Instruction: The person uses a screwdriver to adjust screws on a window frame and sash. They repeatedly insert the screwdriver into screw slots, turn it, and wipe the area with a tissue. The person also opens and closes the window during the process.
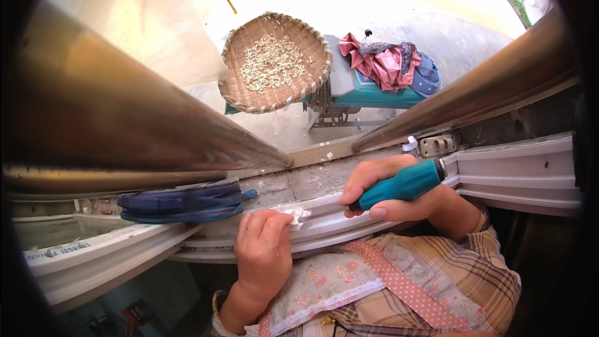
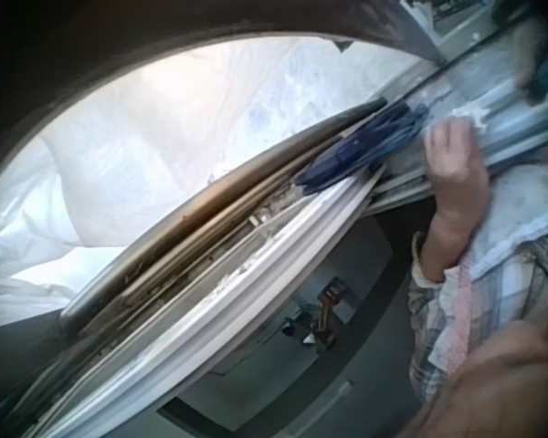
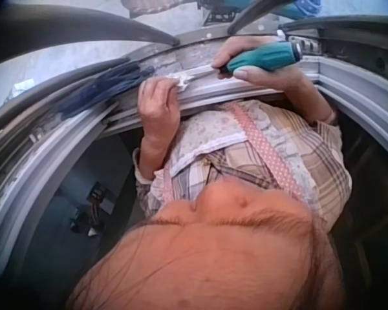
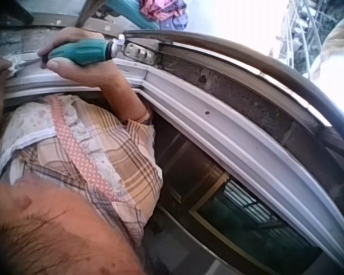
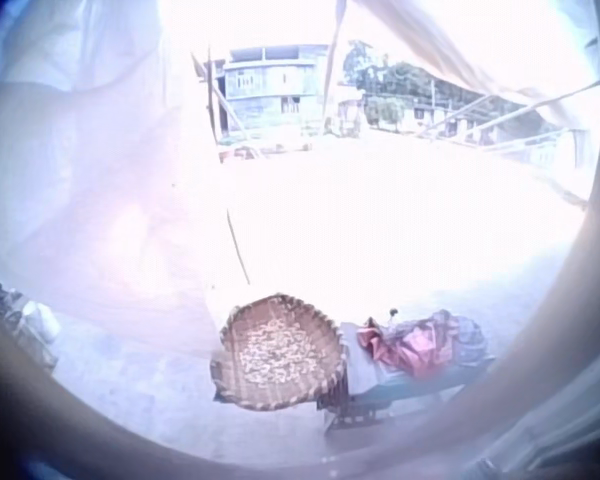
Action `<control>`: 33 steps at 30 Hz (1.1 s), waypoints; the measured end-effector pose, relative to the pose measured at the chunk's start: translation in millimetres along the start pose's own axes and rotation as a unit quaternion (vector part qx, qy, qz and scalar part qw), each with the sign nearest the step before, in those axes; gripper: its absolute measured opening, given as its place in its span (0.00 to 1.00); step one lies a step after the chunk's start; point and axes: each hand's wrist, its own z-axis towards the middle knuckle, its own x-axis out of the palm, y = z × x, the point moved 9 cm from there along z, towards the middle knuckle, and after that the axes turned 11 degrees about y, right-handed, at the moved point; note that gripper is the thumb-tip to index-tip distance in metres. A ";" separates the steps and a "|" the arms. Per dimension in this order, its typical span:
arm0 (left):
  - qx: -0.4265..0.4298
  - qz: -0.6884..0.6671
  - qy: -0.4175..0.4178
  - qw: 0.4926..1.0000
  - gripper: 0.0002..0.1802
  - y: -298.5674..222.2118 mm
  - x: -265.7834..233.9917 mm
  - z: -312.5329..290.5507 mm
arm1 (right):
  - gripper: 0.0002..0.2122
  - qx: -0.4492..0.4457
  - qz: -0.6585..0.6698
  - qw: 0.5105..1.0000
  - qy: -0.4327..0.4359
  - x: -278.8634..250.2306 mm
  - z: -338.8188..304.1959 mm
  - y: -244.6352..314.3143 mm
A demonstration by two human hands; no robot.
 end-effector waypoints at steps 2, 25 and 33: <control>0.012 -0.006 -0.005 1.000 0.11 -2.9 -4.2 4.7 | 0.11 -0.009 0.029 0.999 -0.010 -2.6 -3.4 2.4; 0.054 -0.050 0.051 0.996 0.10 -28.2 47.7 13.7 | 0.13 -0.043 -0.006 0.985 -0.168 -29.8 -47.6 28.6; 0.019 -0.002 -0.031 0.999 0.14 -27.3 38.7 7.2 | 0.07 -0.008 -0.069 0.992 -0.106 -23.0 -43.6 11.1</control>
